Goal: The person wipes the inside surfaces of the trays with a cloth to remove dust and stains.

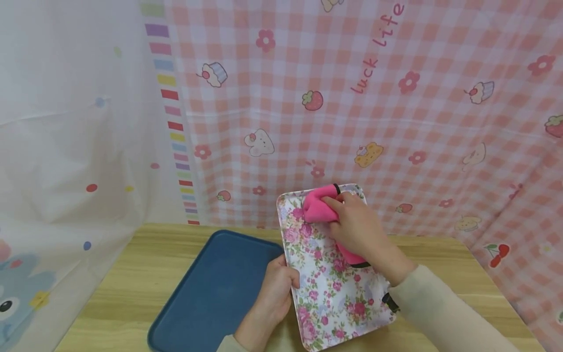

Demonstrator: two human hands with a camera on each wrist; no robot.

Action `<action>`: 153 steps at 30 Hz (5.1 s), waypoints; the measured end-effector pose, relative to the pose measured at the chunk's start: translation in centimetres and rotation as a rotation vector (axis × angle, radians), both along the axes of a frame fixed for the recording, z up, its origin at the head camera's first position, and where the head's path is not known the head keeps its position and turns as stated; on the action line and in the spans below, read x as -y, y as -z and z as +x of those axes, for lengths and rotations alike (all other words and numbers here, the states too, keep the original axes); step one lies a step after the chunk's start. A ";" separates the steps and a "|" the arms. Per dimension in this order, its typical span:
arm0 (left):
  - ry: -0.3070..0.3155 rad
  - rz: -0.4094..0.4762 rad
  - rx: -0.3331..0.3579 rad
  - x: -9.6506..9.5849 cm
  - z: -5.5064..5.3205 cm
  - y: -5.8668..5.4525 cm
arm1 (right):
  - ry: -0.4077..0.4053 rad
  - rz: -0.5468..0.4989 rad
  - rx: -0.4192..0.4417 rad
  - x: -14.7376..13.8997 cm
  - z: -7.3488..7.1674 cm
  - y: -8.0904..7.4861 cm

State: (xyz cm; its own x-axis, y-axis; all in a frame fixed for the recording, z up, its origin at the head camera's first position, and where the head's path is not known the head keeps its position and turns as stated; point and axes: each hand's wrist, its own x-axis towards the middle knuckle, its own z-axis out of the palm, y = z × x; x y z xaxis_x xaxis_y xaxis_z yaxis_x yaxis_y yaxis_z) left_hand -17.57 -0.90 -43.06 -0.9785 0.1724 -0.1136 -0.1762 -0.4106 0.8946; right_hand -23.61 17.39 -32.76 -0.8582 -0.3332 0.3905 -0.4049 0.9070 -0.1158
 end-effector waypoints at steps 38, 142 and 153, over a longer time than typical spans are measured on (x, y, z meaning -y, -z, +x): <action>-0.026 -0.055 0.006 0.1 -0.1 0.1 | -0.301 0.129 -0.082 -4.3 8.4 7.2; -0.007 -0.113 0.007 -0.4 0.2 0.3 | -0.017 0.075 0.140 -7.5 3.9 0.8; -0.009 -0.122 0.016 -0.4 0.3 0.2 | -0.035 0.057 0.168 -8.2 5.7 2.6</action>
